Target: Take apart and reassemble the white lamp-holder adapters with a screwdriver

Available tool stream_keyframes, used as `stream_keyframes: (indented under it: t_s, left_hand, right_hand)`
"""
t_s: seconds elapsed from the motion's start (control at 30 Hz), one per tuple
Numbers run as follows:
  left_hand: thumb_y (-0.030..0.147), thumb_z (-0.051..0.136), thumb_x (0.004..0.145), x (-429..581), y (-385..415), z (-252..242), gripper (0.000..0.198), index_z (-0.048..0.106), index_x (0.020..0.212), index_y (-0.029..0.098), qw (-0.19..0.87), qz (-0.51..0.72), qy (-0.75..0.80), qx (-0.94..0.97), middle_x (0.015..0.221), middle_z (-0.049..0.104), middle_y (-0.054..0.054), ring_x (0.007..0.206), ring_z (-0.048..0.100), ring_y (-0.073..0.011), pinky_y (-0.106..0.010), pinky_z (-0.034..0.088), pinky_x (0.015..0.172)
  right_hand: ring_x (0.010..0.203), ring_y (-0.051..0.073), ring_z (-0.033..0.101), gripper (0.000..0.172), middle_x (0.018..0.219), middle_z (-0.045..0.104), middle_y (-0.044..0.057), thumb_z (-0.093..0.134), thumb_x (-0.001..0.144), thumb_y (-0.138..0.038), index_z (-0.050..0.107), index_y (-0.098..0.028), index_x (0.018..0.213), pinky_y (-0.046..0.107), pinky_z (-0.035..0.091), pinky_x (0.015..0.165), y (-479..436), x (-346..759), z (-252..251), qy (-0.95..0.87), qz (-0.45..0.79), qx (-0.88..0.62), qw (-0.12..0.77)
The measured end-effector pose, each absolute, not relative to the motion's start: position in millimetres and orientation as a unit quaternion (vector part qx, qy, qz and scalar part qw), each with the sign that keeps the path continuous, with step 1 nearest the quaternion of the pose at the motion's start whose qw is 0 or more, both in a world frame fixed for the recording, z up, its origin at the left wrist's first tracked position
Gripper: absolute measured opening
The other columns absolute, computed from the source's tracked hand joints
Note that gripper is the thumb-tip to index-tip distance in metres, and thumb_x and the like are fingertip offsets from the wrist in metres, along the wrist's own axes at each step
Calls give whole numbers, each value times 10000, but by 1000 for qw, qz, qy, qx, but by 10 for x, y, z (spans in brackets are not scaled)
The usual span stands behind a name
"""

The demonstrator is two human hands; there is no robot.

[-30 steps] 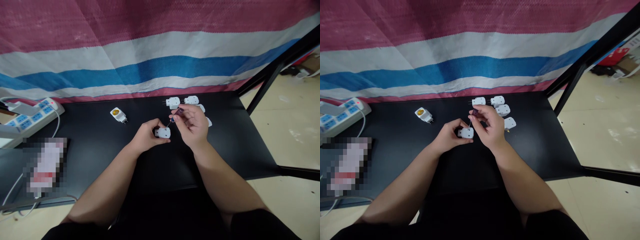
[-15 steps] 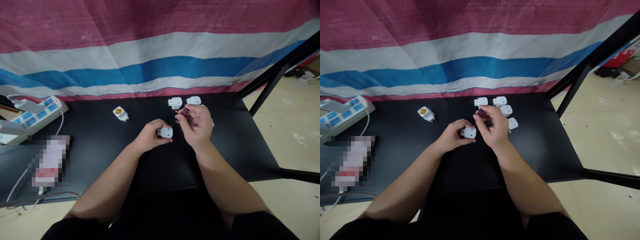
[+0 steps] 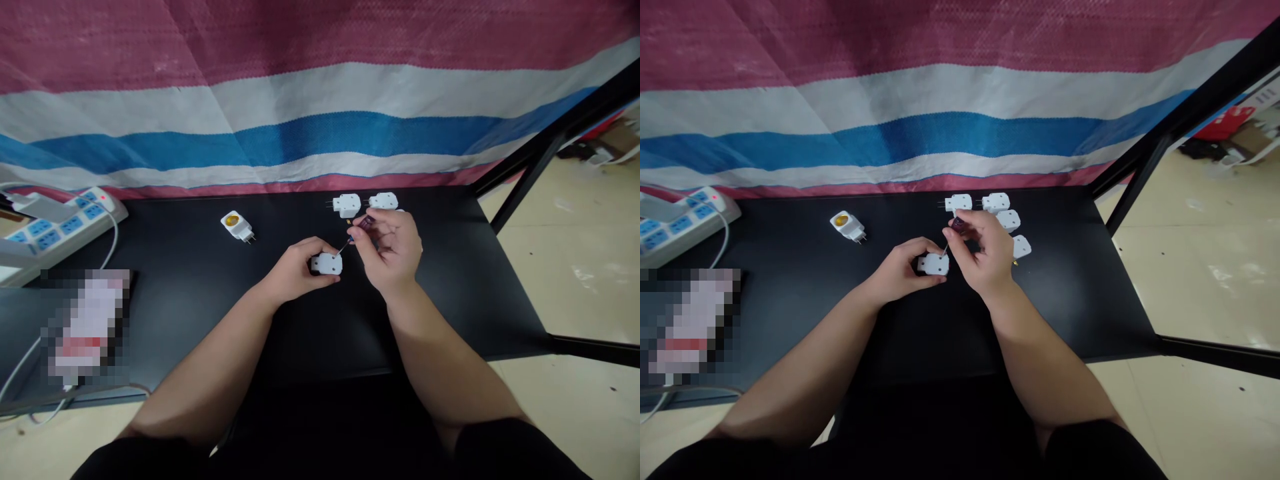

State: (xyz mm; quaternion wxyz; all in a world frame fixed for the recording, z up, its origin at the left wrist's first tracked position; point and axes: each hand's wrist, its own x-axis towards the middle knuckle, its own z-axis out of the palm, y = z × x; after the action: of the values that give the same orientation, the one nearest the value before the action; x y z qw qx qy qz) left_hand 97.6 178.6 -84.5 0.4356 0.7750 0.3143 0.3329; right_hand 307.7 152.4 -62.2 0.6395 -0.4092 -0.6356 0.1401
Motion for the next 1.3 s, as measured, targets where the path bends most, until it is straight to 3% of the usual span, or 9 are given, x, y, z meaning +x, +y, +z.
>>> stream_keyframes:
  t_s: [0.2,0.4,0.67,0.9,1.13,1.3]
  left_hand:
    - [319,993,792,996,1796,-852,379,784,1095,228,439,342,314,769,1045,771,-66,940,725,-238,-355,565,831]
    - [304,1008,774,1002,1789,-862,413,789,1114,221,450,331,293,775,1049,771,-60,881,705,-210,-330,554,791]
    - [292,968,812,1042,1773,-918,357,785,1103,194,434,335,299,781,1031,745,-46,916,692,-202,-325,544,829]
    - [312,1003,789,992,1808,-918,448,793,1169,201,462,318,283,778,1072,753,-58,914,700,-208,-333,557,818]
    - [278,1006,776,986,1791,-867,407,784,1110,210,464,314,286,778,1035,722,-30,861,667,-179,-303,534,771]
    - [353,1001,800,963,1801,-903,449,794,1171,205,472,301,292,776,1112,741,-66,918,687,-210,-340,551,798]
  right_hand:
    - [959,249,790,312,1151,720,60,718,1045,-261,610,-347,1325,465,724,770,1545,3068,-724,-673,117,-409,605]
    - [972,247,731,293,1162,622,67,682,1057,-239,550,-346,1295,471,678,789,1568,2961,-775,-649,98,-391,645]
    - [853,183,676,264,1086,592,23,742,1010,-153,584,-287,1173,410,621,756,1606,2858,-733,-645,-33,-369,669]
    - [793,164,695,186,967,592,-14,752,1041,-276,612,-285,1163,367,608,680,1636,2935,-701,-647,128,-356,662]
    - [897,215,735,250,1018,719,12,834,962,-187,740,-327,1146,415,611,753,1647,3190,-647,-686,171,-304,638]
    - [963,220,798,223,1066,767,25,803,1020,-241,782,-318,1228,409,656,821,1526,3131,-565,-669,307,-319,598]
